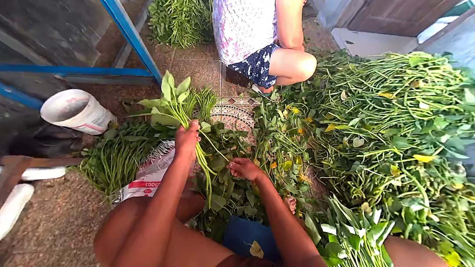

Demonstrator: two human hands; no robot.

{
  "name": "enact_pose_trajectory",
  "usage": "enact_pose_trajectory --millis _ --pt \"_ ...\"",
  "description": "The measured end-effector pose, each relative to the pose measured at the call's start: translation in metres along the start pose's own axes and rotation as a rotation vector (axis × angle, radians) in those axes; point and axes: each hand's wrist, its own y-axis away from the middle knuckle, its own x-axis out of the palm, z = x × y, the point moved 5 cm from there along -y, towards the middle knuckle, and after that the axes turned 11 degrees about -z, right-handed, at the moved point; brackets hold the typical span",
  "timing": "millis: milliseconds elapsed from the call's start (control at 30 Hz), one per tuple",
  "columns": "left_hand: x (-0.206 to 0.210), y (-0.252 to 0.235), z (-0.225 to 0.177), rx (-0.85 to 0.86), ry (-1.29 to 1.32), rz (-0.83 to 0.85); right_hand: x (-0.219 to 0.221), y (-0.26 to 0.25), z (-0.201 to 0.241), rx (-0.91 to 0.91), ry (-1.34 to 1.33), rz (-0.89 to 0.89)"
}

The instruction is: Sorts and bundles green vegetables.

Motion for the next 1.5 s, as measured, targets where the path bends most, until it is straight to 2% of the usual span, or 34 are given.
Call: enact_pose_trajectory --millis 67,167,233,333,433,500,600,700,767,900,1000,1067,1133,1200,1333,1500 --pt "-0.005 -0.001 -0.006 0.008 0.047 -0.045 -0.021 -0.018 -0.032 0.17 0.057 -0.123" --pt "-0.011 0.0 -0.014 -0.086 0.141 -0.028 -0.066 -0.04 -0.09 0.334 0.007 -0.541" --pt "-0.008 0.001 -0.016 -0.16 0.168 0.041 -0.098 -0.041 -0.118 0.414 0.061 -0.764" --pt "-0.001 0.005 -0.014 -0.237 0.19 0.114 -0.123 -0.034 -0.139 0.443 0.062 -0.945" --pt "0.007 0.007 -0.015 -0.286 0.192 0.083 -0.133 -0.043 -0.148 0.364 -0.028 -1.06" --pt "0.008 0.007 -0.015 -0.278 0.117 0.087 -0.133 -0.056 -0.151 0.306 -0.048 -1.055" --pt "0.015 0.007 -0.014 -0.262 0.0 0.166 -0.133 -0.08 -0.142 0.287 -0.041 -0.907" --pt "0.018 0.008 -0.007 -0.236 -0.108 0.199 -0.127 -0.097 -0.147 0.349 -0.089 -0.774" --pt "0.021 0.007 -0.005 -0.212 -0.158 0.22 -0.132 -0.103 -0.146 0.362 -0.131 -0.767" --pt "0.022 0.005 -0.006 -0.134 -0.256 0.253 -0.161 -0.076 -0.09 0.314 -0.097 -1.022" --pt "0.023 0.004 -0.004 -0.11 -0.371 0.241 -0.168 -0.037 -0.05 0.184 -0.303 -1.247" --pt "0.024 0.004 -0.004 -0.099 -0.422 0.252 -0.161 -0.022 -0.026 0.016 -0.511 -1.285" --pt "0.026 0.006 -0.004 -0.097 -0.395 0.267 -0.147 -0.012 -0.005 -0.143 -0.683 -1.199" --pt "0.031 0.007 -0.004 -0.106 -0.27 0.264 -0.135 -0.008 0.014 -0.238 -0.731 -1.072" --pt "0.031 0.011 -0.004 -0.137 -0.113 0.285 -0.107 -0.004 0.033 -0.337 -0.652 -0.862" --pt "0.027 0.007 -0.001 -0.072 -0.122 0.261 -0.072 0.016 0.055 -0.36 -0.506 -0.655"
